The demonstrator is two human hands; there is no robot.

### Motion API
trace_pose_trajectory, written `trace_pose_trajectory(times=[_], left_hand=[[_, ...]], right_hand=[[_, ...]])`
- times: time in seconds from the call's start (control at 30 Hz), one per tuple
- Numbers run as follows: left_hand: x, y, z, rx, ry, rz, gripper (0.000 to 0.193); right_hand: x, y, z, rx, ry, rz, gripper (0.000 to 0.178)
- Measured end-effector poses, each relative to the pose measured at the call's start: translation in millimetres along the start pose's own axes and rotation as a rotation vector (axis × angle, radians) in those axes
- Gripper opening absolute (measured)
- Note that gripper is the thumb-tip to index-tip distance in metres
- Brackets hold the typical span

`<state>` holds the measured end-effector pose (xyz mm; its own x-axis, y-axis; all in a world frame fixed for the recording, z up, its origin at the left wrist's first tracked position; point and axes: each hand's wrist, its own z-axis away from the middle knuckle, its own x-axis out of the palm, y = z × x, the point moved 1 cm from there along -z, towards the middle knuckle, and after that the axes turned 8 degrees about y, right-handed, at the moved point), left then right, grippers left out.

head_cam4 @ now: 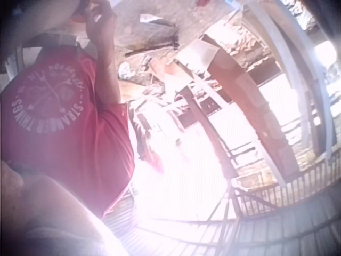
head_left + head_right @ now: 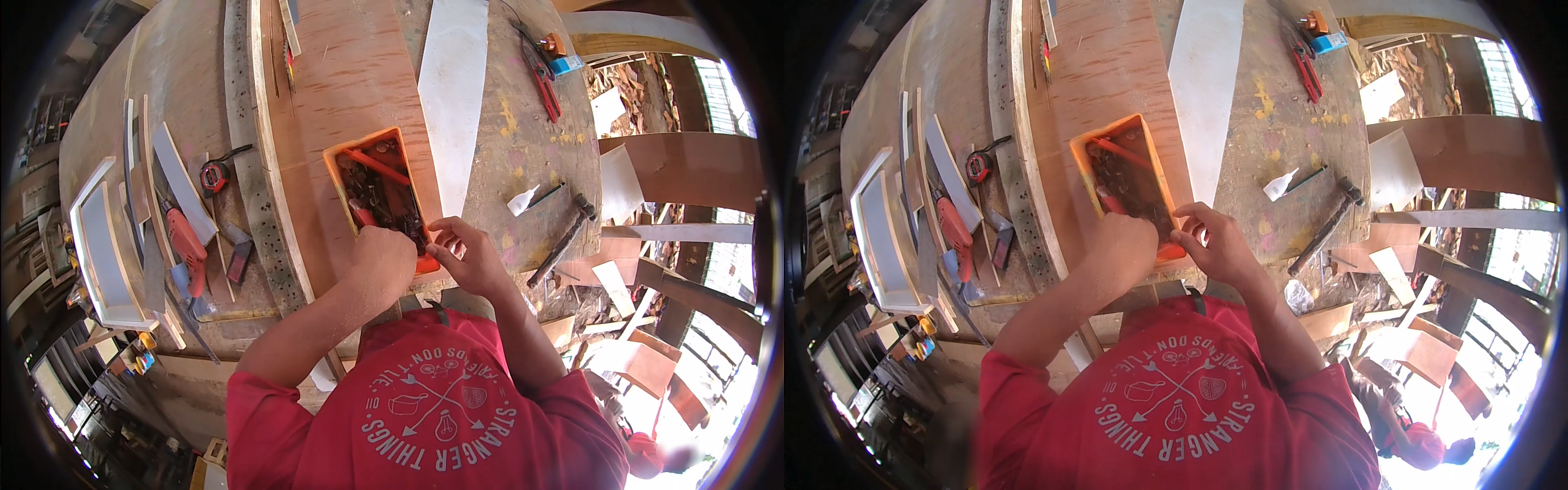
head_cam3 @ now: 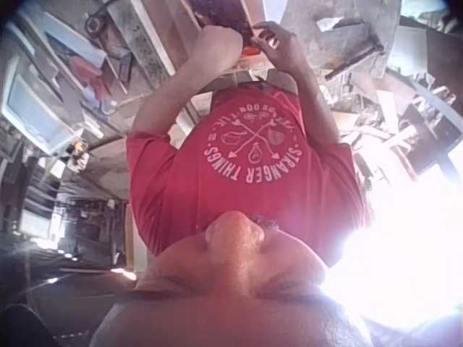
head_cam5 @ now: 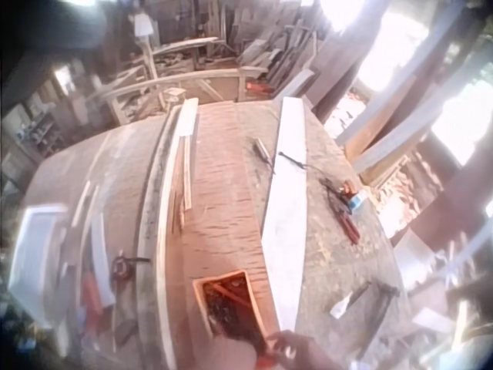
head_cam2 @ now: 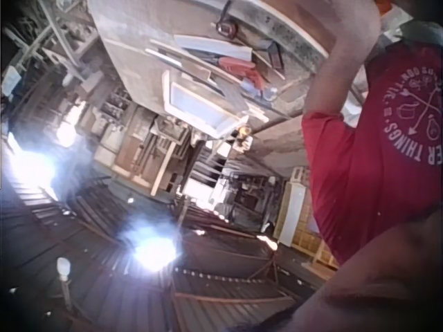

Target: The person aligns white wooden boards on a workbench to form a square frame. They pick up wood pieces, arrange them around a flat white panel, and select fasteners from an orange plastic organizer.

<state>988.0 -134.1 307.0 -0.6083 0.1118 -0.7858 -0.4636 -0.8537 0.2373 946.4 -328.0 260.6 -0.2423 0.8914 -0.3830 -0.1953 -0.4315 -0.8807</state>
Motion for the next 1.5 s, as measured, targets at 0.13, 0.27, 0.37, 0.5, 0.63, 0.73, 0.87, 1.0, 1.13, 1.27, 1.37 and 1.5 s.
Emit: trace_pose_trajectory(times=[0.13,0.27,0.37,0.5,0.63,0.73,0.87,1.0,1.13,1.27,1.37,1.5], left_hand=[[8.0,3.7,7.1,0.146,-0.083,0.030,0.018],[25.9,1.7,4.9,0.030,0.118,0.195,0.028],[20.5,-1.6,-1.0,-0.074,0.116,0.184,0.030],[33.6,-9.2,-8.9,-0.142,0.139,0.164,0.037],[9.8,-9.5,-23.4,-0.100,0.299,0.105,0.034],[11.2,-26.5,-41.2,-0.141,0.354,0.047,0.027],[16.0,-33.0,-32.6,-0.130,0.218,0.051,0.023],[-8.3,-26.6,-11.2,-0.124,0.015,0.009,0.020],[-0.4,-34.7,-8.2,-0.126,0.089,0.037,0.026],[7.3,-30.1,-3.0,-0.095,0.038,0.130,0.034],[13.8,-12.1,0.8,-0.177,0.041,0.231,0.053],[6.8,-5.0,-7.5,-0.275,-0.014,0.347,0.066]], right_hand=[[0.6,1.9,-0.2,0.004,0.006,-0.002,0.034],[1.2,0.1,-1.8,-0.004,0.004,-0.002,0.034],[-0.3,-1.4,-2.1,0.015,-0.009,-0.014,0.033],[0.0,1.1,-3.1,0.017,-0.008,-0.001,0.034],[-0.1,4.7,-1.9,0.033,-0.010,-0.004,0.035],[0.3,1.3,-2.2,0.038,-0.025,-0.011,0.035],[0.4,4.7,-2.7,0.014,-0.010,-0.004,0.035],[-3.3,1.1,-4.4,0.094,-0.057,-0.037,0.036],[-2.9,0.9,-4.3,0.081,-0.057,-0.023,0.037],[-2.1,1.2,-3.9,0.081,-0.058,-0.025,0.038],[-1.2,2.7,-3.5,0.065,-0.036,-0.028,0.037],[-1.6,2.8,-4.5,0.067,-0.050,-0.029,0.038]])
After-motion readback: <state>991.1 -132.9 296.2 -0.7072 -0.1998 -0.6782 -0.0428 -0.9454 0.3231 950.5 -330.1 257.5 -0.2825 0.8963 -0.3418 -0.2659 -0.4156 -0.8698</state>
